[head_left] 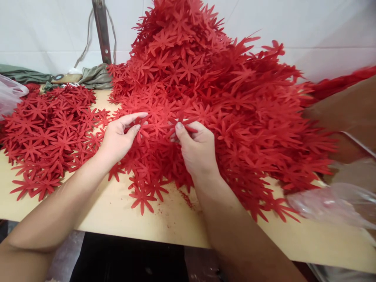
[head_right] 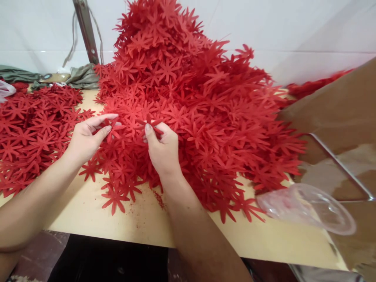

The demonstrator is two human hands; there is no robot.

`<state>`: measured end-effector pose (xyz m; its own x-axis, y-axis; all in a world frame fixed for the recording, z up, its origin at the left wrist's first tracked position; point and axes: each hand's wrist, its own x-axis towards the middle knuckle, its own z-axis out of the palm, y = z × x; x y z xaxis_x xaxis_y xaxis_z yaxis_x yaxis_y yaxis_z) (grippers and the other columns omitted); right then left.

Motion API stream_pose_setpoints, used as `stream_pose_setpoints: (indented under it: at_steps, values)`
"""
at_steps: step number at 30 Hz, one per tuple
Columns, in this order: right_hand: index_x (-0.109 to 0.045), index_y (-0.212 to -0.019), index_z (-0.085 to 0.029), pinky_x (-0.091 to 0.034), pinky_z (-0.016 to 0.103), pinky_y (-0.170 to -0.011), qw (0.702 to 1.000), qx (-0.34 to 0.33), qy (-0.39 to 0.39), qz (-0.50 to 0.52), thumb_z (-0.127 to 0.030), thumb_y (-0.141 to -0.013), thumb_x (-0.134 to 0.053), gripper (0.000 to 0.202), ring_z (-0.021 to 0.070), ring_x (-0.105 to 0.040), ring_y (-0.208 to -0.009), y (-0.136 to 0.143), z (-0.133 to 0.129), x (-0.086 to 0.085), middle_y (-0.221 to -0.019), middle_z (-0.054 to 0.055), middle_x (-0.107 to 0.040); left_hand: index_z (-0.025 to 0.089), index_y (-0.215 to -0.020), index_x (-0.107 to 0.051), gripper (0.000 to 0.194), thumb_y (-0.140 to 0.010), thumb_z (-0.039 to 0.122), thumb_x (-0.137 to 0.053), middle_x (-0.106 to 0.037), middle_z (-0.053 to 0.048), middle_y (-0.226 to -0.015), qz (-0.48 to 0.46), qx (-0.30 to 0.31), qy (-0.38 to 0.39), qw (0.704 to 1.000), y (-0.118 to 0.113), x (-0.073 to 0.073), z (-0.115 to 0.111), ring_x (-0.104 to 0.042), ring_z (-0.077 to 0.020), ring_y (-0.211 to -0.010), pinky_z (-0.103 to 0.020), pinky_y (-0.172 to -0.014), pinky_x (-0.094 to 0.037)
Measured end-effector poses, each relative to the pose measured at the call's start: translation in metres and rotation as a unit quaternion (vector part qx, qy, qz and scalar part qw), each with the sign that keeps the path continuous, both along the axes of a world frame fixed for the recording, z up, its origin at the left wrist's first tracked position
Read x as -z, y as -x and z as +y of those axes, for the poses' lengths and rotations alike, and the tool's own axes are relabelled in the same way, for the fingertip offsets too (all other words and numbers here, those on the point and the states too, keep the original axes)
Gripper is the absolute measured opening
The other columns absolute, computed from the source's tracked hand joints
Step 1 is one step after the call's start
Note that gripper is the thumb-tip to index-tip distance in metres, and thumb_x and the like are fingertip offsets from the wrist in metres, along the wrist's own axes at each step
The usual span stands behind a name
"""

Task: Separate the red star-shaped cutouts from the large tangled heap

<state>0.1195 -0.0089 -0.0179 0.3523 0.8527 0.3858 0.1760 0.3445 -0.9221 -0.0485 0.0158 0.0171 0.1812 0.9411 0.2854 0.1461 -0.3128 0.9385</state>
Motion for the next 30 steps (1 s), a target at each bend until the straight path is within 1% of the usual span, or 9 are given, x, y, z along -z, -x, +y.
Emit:
stream_pose_setpoints:
  at_steps: [2,5,10,13,16,19,22,25,30]
  values:
    - [-0.057,-0.065,-0.02,-0.043,0.025,-0.052,0.999,-0.031,0.013,0.015,-0.046,-0.078,-0.064,0.03,0.0095,-0.047,-0.053,0.002,-0.002,-0.003,-0.057,-0.002,-0.053,0.016,-0.1,-0.072,0.029,-0.076,0.009,-0.057,-0.073,-0.004,-0.103,0.01,0.003,-0.017,1.0,0.001,-0.002,0.0,-0.066,-0.0154,-0.101,-0.03,-0.1,-0.047]
    - [-0.047,-0.056,-0.02,-0.036,0.023,-0.047,0.999,-0.039,0.021,0.012,-0.053,-0.074,-0.066,0.042,0.0077,-0.042,-0.049,0.005,-0.004,-0.007,-0.051,-0.004,-0.047,0.016,-0.098,-0.071,0.026,-0.077,0.011,-0.057,-0.073,-0.004,-0.1,0.025,0.015,-0.014,0.999,0.0,-0.003,-0.003,-0.067,-0.0135,-0.092,-0.028,-0.095,-0.048]
    - [-0.042,-0.052,-0.02,-0.029,0.023,-0.044,0.998,-0.039,0.037,0.026,-0.061,-0.073,-0.063,0.051,0.0057,-0.033,-0.046,0.005,-0.004,-0.007,-0.048,-0.005,-0.038,0.014,-0.094,-0.068,0.025,-0.075,0.03,-0.067,-0.071,-0.005,-0.096,0.009,0.055,0.026,0.998,-0.008,-0.004,-0.013,-0.063,-0.0128,-0.085,-0.025,-0.085,-0.049]
    - [-0.044,-0.053,-0.019,-0.03,0.022,-0.045,0.995,-0.089,0.036,0.027,-0.064,-0.072,-0.062,0.052,0.0056,-0.033,-0.047,0.01,-0.006,-0.008,-0.049,-0.005,-0.037,0.013,-0.085,-0.066,0.029,-0.068,0.035,-0.074,-0.069,-0.001,-0.083,-0.009,0.085,0.067,0.994,-0.015,-0.003,-0.019,-0.06,-0.0105,-0.075,-0.022,-0.074,-0.048]
    - [-0.043,-0.053,-0.019,-0.033,0.022,-0.046,0.988,-0.146,0.035,0.017,-0.07,-0.069,-0.06,0.056,0.0057,-0.035,-0.049,0.016,-0.011,-0.011,-0.05,-0.005,-0.039,0.014,-0.066,-0.061,0.033,-0.061,0.042,-0.079,-0.059,0.004,-0.061,-0.035,0.089,0.107,0.99,-0.018,-0.001,-0.021,-0.05,-0.0071,-0.058,-0.02,-0.058,-0.042]
    - [-0.035,-0.052,-0.02,-0.028,0.022,-0.041,0.984,-0.169,0.056,0.006,-0.077,-0.07,-0.051,0.062,0.0048,-0.028,-0.045,0.019,-0.013,-0.013,-0.048,-0.006,-0.031,0.015,-0.059,-0.058,0.037,-0.055,0.044,-0.081,-0.058,0.004,-0.056,-0.11,0.071,0.141,0.981,-0.017,0.002,-0.017,-0.049,-0.0069,-0.054,-0.021,-0.056,-0.041]
    - [-0.046,-0.062,-0.02,-0.035,0.021,-0.044,0.98,-0.188,0.061,0.017,-0.075,-0.065,-0.06,0.056,0.0055,-0.037,-0.047,0.016,-0.01,-0.011,-0.052,-0.006,-0.04,0.016,-0.061,-0.06,0.031,-0.056,0.039,-0.081,-0.06,0.004,-0.057,-0.171,0.042,0.155,0.972,-0.013,0.003,-0.01,-0.048,-0.0064,-0.053,-0.021,-0.055,-0.04]
    - [-0.054,-0.07,-0.02,-0.045,0.023,-0.053,0.974,-0.214,0.067,0.034,-0.068,-0.061,-0.069,0.051,0.0075,-0.048,-0.054,0.011,-0.006,-0.008,-0.06,-0.004,-0.054,0.017,-0.061,-0.06,0.028,-0.058,0.037,-0.08,-0.059,0.005,-0.056,-0.182,0.016,0.157,0.97,-0.009,0.002,-0.005,-0.046,-0.0055,-0.051,-0.02,-0.053,-0.038]
    - [-0.053,-0.062,-0.019,-0.041,0.022,-0.047,0.981,-0.168,0.085,0.037,-0.068,-0.064,-0.067,0.052,0.0069,-0.046,-0.049,0.008,-0.004,-0.005,-0.056,-0.003,-0.053,0.017,-0.065,-0.061,0.025,-0.061,0.033,-0.079,-0.061,0.005,-0.058,-0.186,0.004,0.148,0.971,-0.008,0.001,-0.005,-0.05,-0.0059,-0.054,-0.021,-0.056,-0.04]
